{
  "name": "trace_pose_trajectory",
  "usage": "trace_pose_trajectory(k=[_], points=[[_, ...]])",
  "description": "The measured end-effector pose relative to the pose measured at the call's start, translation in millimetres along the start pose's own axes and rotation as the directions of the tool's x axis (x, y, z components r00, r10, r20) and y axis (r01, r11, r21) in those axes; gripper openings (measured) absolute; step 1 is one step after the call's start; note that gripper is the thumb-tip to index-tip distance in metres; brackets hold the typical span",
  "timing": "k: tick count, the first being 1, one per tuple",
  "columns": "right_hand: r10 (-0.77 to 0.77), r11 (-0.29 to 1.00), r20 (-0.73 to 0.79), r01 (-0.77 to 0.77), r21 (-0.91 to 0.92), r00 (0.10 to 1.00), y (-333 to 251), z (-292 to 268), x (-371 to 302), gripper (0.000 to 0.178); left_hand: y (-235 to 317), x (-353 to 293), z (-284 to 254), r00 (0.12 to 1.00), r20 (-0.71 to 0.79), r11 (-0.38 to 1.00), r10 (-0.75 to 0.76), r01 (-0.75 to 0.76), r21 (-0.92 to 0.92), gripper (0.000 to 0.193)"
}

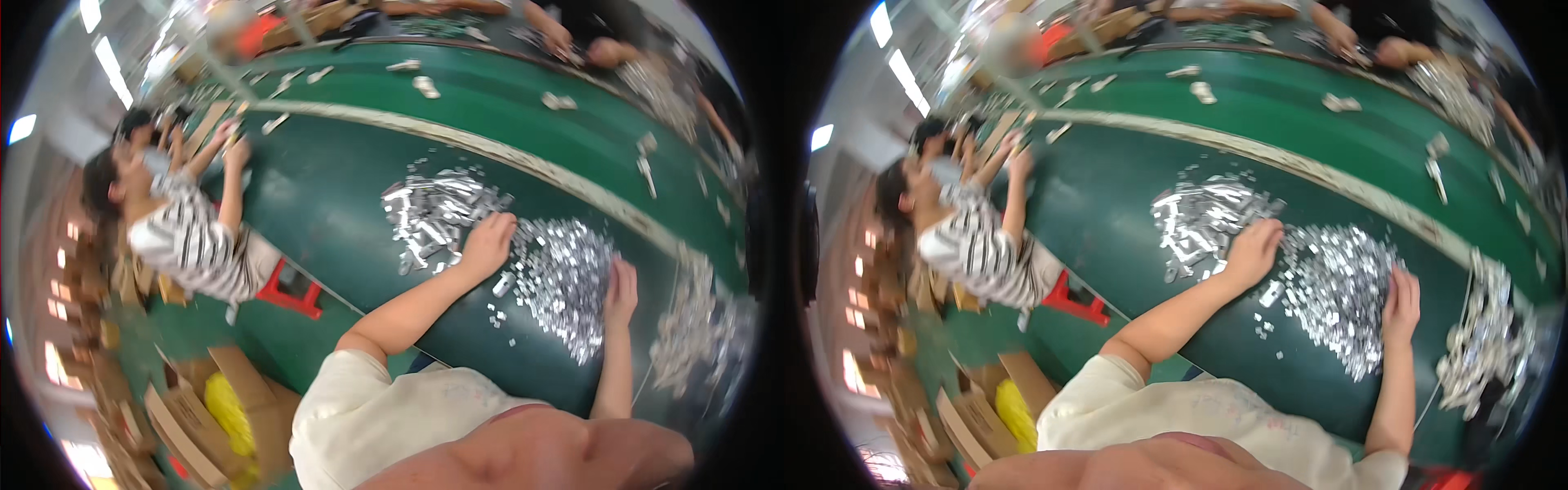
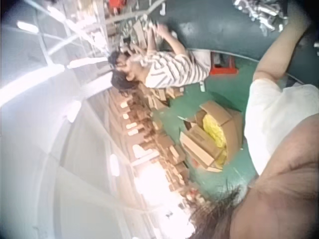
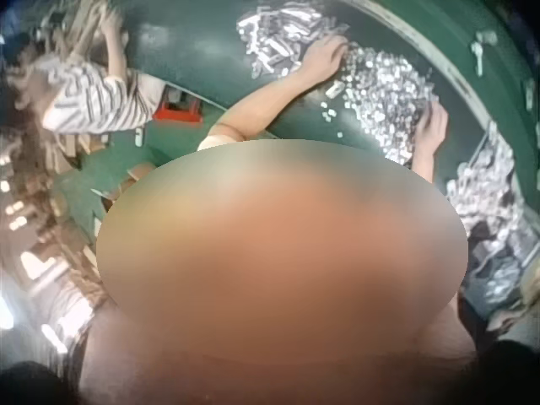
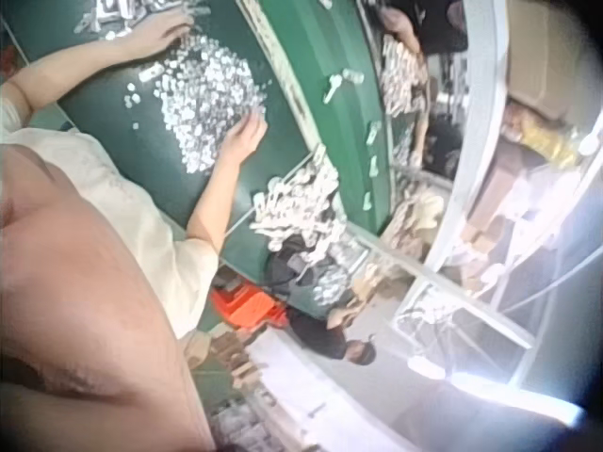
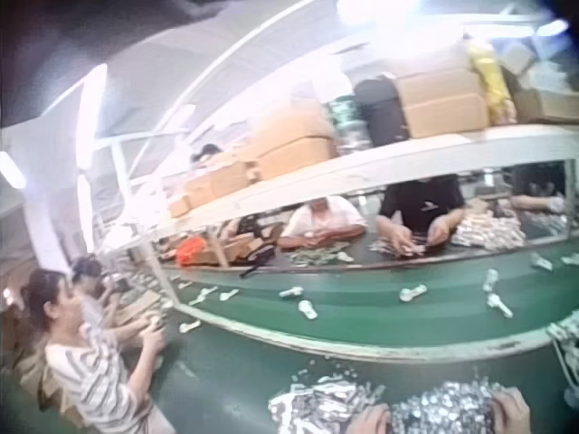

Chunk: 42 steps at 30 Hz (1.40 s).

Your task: Assembling small metal parts into plastic housings on a factory production line.

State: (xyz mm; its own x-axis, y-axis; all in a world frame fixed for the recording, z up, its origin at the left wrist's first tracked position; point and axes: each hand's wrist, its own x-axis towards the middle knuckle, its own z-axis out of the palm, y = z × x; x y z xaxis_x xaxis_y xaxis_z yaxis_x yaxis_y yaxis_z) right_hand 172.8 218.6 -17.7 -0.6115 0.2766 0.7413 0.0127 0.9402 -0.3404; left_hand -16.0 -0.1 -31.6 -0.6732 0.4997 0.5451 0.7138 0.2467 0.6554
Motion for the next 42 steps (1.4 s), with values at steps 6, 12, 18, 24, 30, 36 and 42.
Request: trace_pose_trajectory(k=[6, 12, 18, 24, 30, 36, 42], points=[[-0.101, 0.989, 0.02, 0.098, 0.107, 0.995, -3, 1, 8, 0.025, 1, -1, -8, 0.986, 0.038, 0.969, 0.165, -0.169, 0.18, 0.011], [-0.32, 0.946, 0.03, 0.321, -0.032, 0.947, -11, -23, 6, 0.03, 34, 1, -5, 0.967, 0.014, 0.963, 0.255, -0.255, 0.089, 0.012], [0.464, 0.237, 0.382, -0.528, 0.816, 0.799, -29, -20, 6, 0.013, 42, -10, 1, 0.919, 0.055, 0.917, 0.391, -0.394, 0.058, 0.011], [0.661, -0.609, 0.436, 0.097, 0.787, 0.61, 28, -2, -2, 0.007, 39, -10, 7, 0.92, 0.065, 0.921, 0.386, -0.389, 0.036, 0.009], [0.722, -0.543, 0.357, 0.167, 0.823, 0.593, 50, 1, -4, 0.011, 41, -8, 15, 0.92, 0.072, 0.915, 0.386, -0.392, 0.096, 0.013], [0.758, -0.517, 0.386, 0.124, 0.847, 0.526, 40, 3, -2, 0.012, 46, -11, 13, 0.923, 0.106, 0.923, 0.371, -0.379, 0.064, 0.012], [0.692, -0.116, 0.303, -0.313, 0.943, 0.655, 8, -13, 11, 0.008, 62, -20, 5, 0.916, 0.342, 0.765, -0.207, 0.37, -0.527, 0.019]])
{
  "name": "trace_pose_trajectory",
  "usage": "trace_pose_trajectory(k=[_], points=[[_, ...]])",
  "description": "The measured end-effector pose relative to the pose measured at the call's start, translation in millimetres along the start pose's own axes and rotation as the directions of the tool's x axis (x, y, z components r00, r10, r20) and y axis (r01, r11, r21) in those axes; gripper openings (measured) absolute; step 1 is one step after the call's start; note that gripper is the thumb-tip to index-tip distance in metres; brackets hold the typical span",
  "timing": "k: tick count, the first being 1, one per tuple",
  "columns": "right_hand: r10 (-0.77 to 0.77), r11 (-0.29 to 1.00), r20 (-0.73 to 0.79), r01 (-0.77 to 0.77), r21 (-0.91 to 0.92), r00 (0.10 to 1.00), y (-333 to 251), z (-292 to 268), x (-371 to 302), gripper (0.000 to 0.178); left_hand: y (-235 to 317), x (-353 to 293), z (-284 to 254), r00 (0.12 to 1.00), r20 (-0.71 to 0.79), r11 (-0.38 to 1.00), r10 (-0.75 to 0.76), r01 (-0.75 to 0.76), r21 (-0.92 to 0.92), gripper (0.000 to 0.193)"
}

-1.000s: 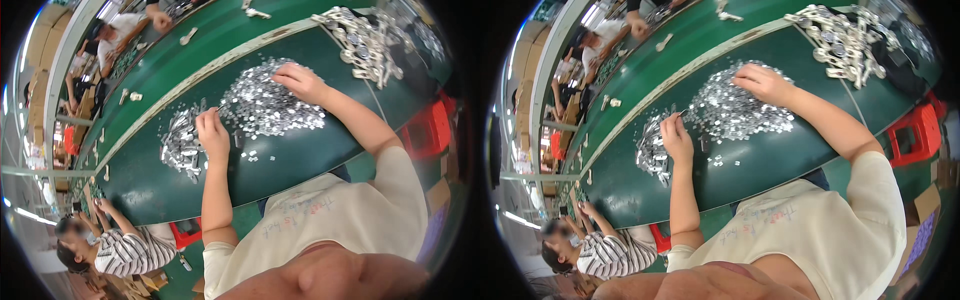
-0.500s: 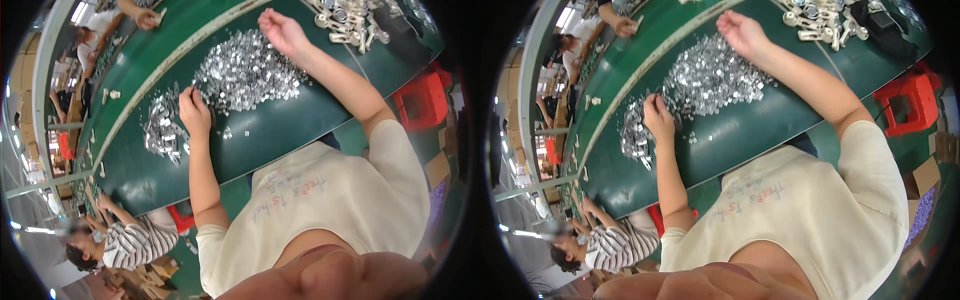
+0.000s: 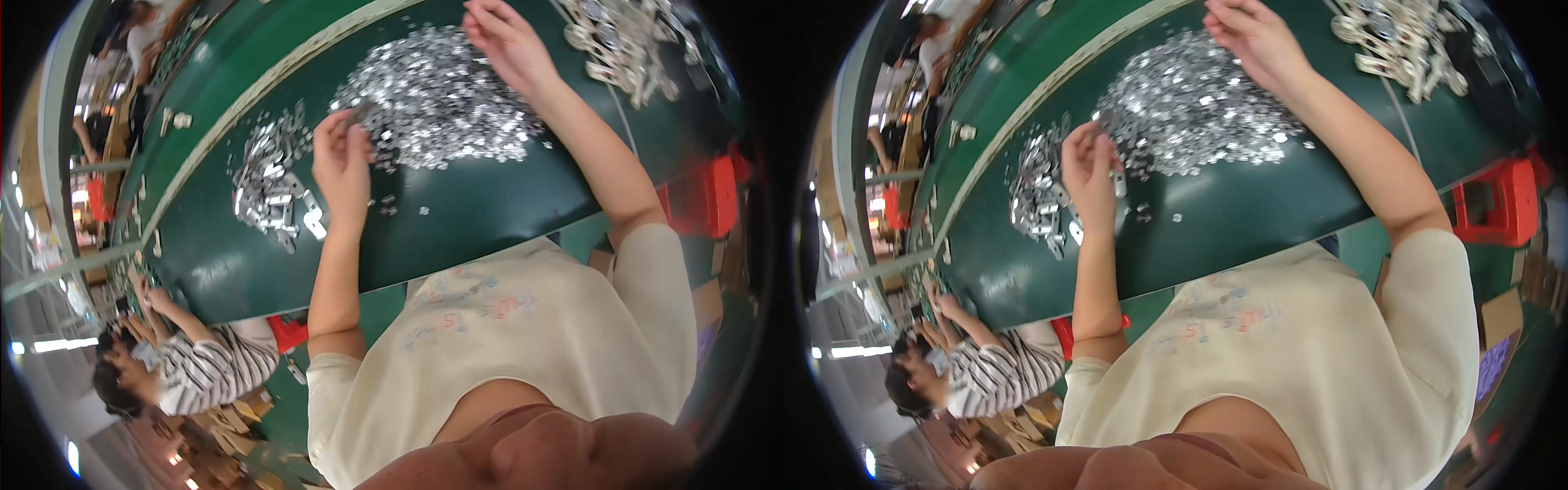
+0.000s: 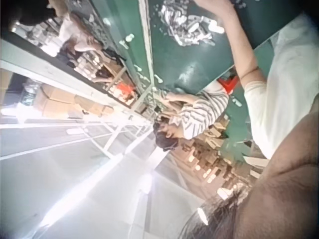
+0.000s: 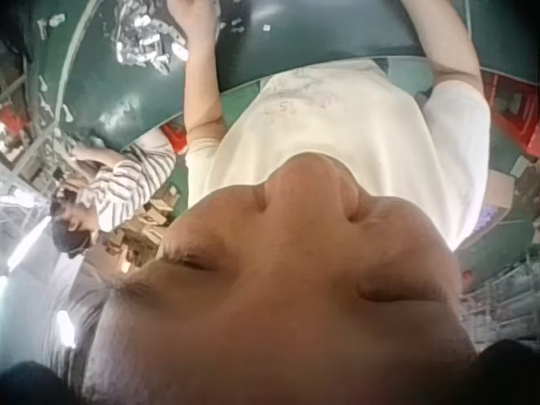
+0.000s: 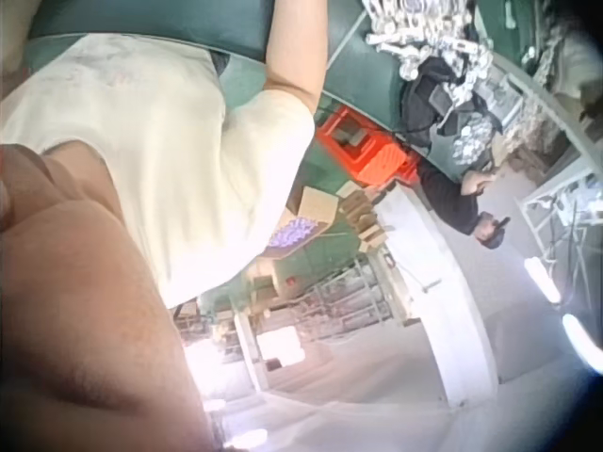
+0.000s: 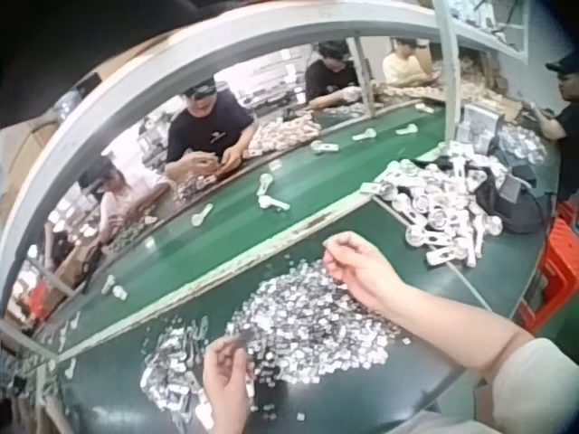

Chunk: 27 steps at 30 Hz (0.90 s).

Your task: Assembling small metal parts into plastic housings on a factory production line.

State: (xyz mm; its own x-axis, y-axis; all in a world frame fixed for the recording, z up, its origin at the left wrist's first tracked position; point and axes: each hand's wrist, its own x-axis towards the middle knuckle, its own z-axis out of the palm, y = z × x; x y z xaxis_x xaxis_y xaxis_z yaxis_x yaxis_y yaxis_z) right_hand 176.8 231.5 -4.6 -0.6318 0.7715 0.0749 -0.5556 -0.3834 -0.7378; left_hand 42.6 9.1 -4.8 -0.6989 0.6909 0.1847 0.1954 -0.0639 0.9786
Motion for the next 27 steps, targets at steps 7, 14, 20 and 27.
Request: trace_pose_trajectory(k=[7, 14, 20, 27], points=[[0.098, 0.836, 0.306, 0.088, -0.542, 0.947, 1, 32, -43, 0.02, 27, -9, -7, 0.992, 0.091, 0.968, -0.084, 0.103, -0.227, 0.024], [0.227, 0.841, 0.292, -0.036, -0.54, 0.929, 2, 53, -72, 0.023, 31, -12, -6, 0.96, 0.192, 0.921, -0.203, 0.254, -0.296, 0.025], [0.202, 0.864, 0.365, 0.01, -0.504, 0.909, 0, 58, -78, 0.017, 30, -21, 6, 0.95, 0.251, 0.906, -0.183, 0.263, -0.333, 0.025], [0.109, 0.774, 0.476, 0.226, -0.591, 0.873, 3, 44, -72, 0.017, 19, -22, 10, 0.947, 0.293, 0.931, -0.129, 0.218, -0.293, 0.023]])
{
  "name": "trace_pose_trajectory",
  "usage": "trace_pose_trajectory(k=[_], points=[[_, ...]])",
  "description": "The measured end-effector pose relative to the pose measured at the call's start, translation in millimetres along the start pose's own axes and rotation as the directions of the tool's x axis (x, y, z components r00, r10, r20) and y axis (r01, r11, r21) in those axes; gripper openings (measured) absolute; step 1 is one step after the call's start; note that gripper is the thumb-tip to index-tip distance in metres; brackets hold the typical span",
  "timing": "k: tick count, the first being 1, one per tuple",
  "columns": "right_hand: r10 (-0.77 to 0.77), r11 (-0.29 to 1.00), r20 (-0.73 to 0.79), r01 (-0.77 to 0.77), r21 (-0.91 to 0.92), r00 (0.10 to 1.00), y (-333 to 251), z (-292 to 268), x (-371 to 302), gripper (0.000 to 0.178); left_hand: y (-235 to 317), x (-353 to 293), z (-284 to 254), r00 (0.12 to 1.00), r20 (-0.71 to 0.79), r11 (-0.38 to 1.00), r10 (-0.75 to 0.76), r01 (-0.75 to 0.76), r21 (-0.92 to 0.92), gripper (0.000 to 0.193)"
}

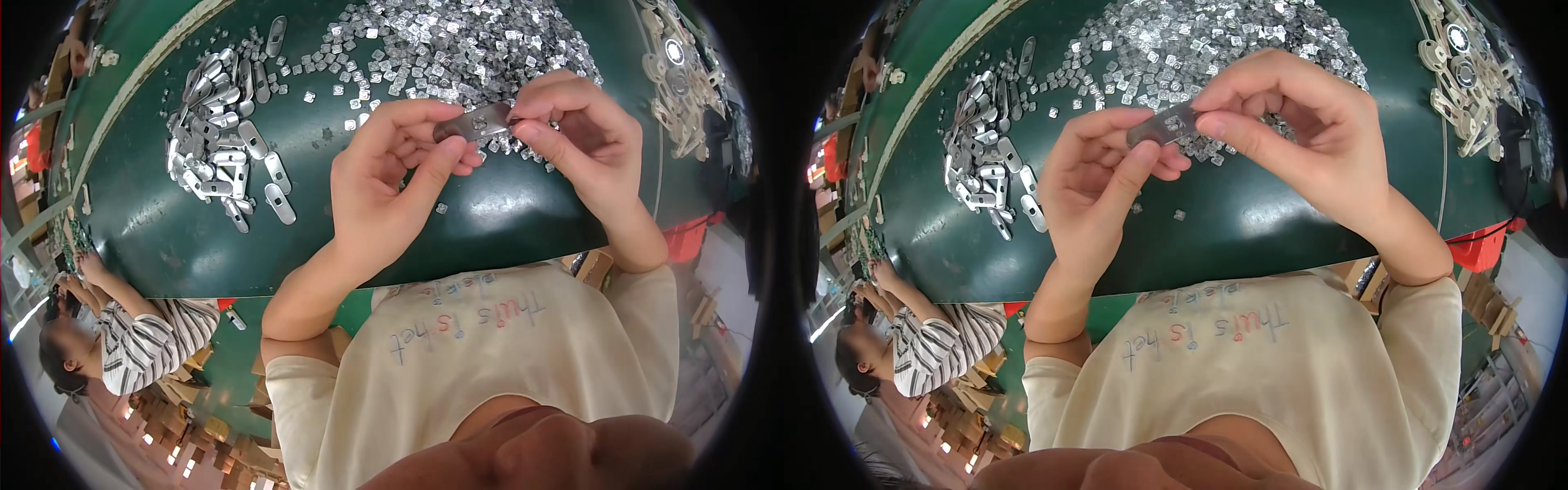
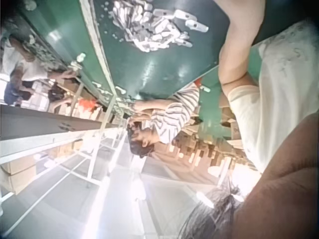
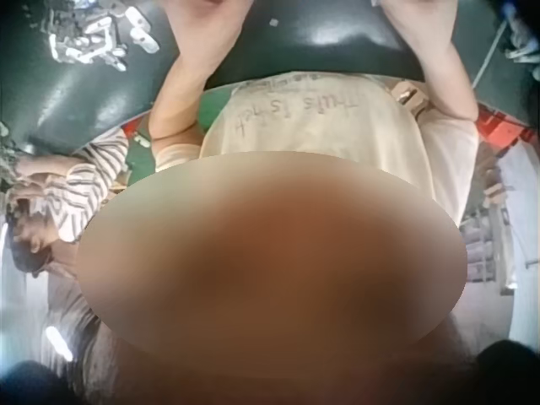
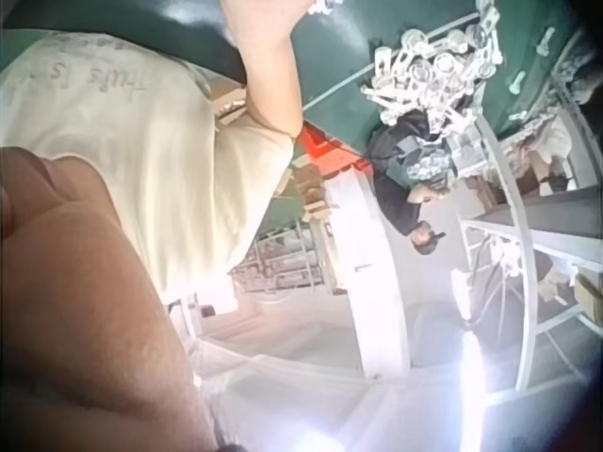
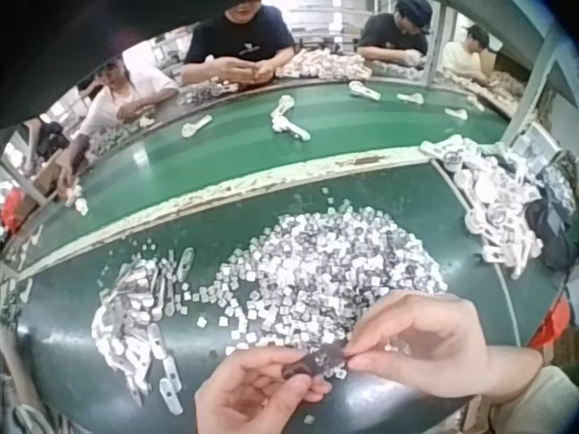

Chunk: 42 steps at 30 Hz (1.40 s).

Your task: Assembling small metal parts into plastic housings on a factory production line.

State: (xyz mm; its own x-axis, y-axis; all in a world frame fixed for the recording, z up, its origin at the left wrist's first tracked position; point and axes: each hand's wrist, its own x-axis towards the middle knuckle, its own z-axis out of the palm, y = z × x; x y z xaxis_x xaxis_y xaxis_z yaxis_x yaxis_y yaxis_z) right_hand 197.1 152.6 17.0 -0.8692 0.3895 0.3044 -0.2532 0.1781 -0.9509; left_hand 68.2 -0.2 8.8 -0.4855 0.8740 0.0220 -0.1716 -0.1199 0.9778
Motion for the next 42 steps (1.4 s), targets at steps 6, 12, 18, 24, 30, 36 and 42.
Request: trace_pose_trajectory(k=[6, 12, 18, 24, 30, 36, 42], points=[[0.113, 0.992, -0.021, -0.114, -0.049, 0.993, -8, 4, 1, 0.016, -1, 0, 1, 0.998, -0.045, 0.999, -0.041, 0.041, 0.005, 0.023], [-0.064, 0.965, -0.014, 0.059, -0.257, 0.998, -1, 10, 2, 0.015, -5, -2, 3, 0.998, -0.055, 0.999, 0.025, -0.023, 0.03, 0.022], [0.186, 0.924, -0.029, -0.164, 0.345, 0.982, 14, 22, -6, 0.018, -10, -5, 7, 0.991, 0.019, 0.987, 0.136, -0.137, 0.088, 0.024], [0.323, 0.848, -0.15, -0.216, 0.483, 0.935, 6, 43, -5, 0.021, -17, -5, 9, 0.982, -0.043, 0.983, 0.182, -0.182, -0.002, 0.023], [0.253, 0.933, 0.058, -0.259, 0.251, 0.966, 4, 25, 1, 0.027, -10, 1, 1, 0.995, -0.054, 0.992, 0.083, -0.088, -0.095, 0.021], [0.367, 0.93, -0.056, -0.368, 0.001, 0.928, -2, 32, 11, 0.026, -7, 0, 0, 0.991, -0.129, 0.986, 0.017, -0.037, -0.16, 0.025], [0.34, 0.862, 0.235, -0.201, -0.466, 0.911, 2, 13, 90, 0.03, 2, 5, -28, 0.97, -0.225, 0.984, -0.092, 0.054, -0.17, 0.022]])
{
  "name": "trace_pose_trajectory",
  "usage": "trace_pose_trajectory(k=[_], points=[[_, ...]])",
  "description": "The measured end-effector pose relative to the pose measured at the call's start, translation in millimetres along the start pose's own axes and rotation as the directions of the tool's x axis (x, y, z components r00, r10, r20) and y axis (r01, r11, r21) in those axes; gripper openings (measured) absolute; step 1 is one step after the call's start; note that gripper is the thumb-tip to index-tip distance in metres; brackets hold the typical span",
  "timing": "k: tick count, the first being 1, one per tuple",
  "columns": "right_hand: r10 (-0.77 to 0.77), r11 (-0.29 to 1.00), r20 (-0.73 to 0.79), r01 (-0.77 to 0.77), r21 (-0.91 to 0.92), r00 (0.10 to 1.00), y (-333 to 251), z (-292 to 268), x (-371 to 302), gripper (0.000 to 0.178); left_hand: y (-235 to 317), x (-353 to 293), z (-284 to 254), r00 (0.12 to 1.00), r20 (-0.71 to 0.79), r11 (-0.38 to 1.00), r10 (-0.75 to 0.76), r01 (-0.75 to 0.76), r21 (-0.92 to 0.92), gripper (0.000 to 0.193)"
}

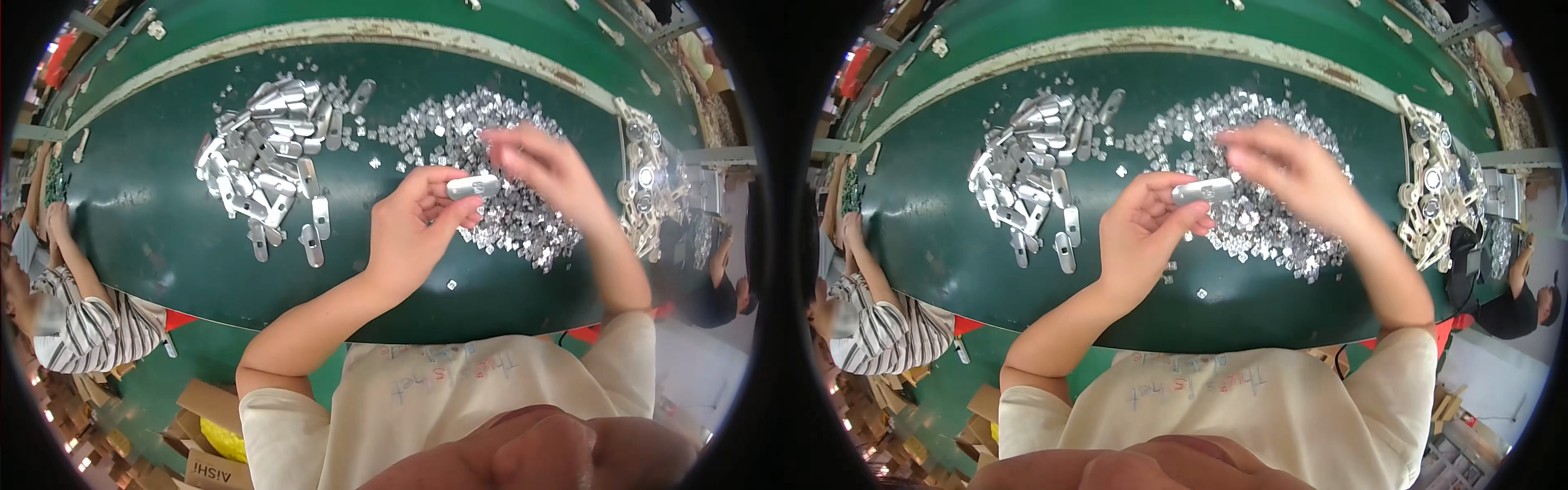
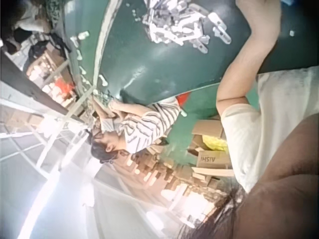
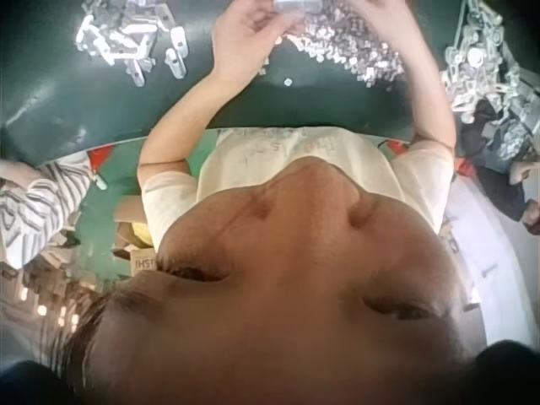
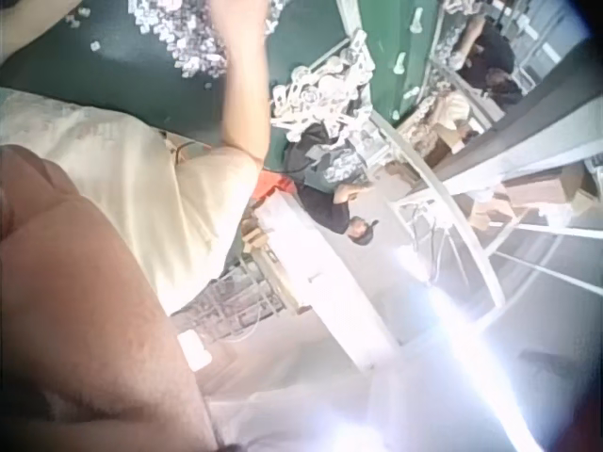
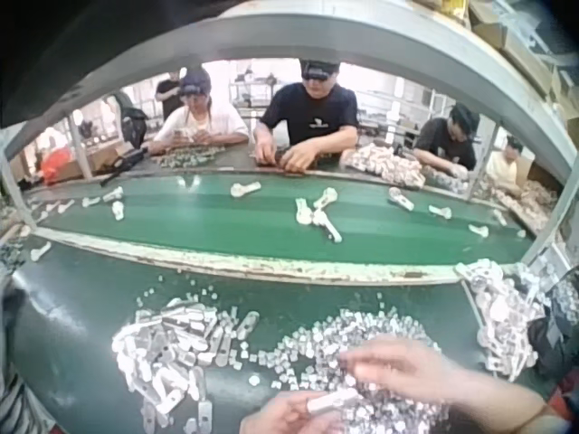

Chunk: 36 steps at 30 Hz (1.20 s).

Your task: Assembling small metal parts into plastic housings on a factory production line.

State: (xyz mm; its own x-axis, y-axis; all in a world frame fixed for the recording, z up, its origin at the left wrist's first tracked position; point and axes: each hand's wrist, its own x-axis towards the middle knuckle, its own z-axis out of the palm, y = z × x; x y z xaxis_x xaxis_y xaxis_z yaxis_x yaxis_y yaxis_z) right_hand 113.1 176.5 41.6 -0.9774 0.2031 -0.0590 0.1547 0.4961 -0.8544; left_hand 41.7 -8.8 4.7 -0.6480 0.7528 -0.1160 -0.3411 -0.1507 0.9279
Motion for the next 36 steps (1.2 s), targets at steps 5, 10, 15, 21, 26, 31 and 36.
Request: trace_pose_trajectory(k=[5, 10, 15, 21, 26, 31, 36], points=[[-0.193, 0.745, -0.352, -0.097, -0.66, 0.916, 74, -68, 168, 0.049, 3, 9, 1, 0.996, 0.005, 0.994, 0.09, -0.089, -0.059, 0.021], [-0.229, 0.631, -0.46, -0.229, -0.741, 0.858, 91, -63, 269, 0.058, -3, 15, -5, 0.992, 0.008, 0.989, 0.129, -0.128, -0.078, 0.023], [-0.117, 0.915, -0.286, -0.008, -0.403, 0.951, 67, -81, 241, 0.054, 2, 11, -8, 0.991, -0.028, 0.991, 0.128, -0.129, -0.034, 0.023], [-0.027, 0.474, -0.28, 0.259, 0.842, 0.96, 22, -63, 75, 0.035, 7, 13, -13, 0.985, -0.052, 0.986, 0.166, -0.165, 0.018, 0.024], [0.108, 0.356, -0.257, 0.204, 0.912, 0.96, 13, -40, -11, 0.036, 10, 18, -13, 0.98, -0.067, 0.981, 0.186, -0.181, 0.075, 0.025], [-0.065, 0.202, -0.304, 0.311, 0.929, 0.951, 12, -28, -54, 0.057, 19, 15, 7, 0.971, -0.016, 0.961, 0.238, -0.232, 0.151, 0.023], [-0.028, 0.297, -0.343, 0.335, 0.894, 0.939, -16, -28, -69, 0.05, 31, -4, 19, 0.977, 0.019, 0.939, 0.214, -0.211, 0.273, 0.024]])
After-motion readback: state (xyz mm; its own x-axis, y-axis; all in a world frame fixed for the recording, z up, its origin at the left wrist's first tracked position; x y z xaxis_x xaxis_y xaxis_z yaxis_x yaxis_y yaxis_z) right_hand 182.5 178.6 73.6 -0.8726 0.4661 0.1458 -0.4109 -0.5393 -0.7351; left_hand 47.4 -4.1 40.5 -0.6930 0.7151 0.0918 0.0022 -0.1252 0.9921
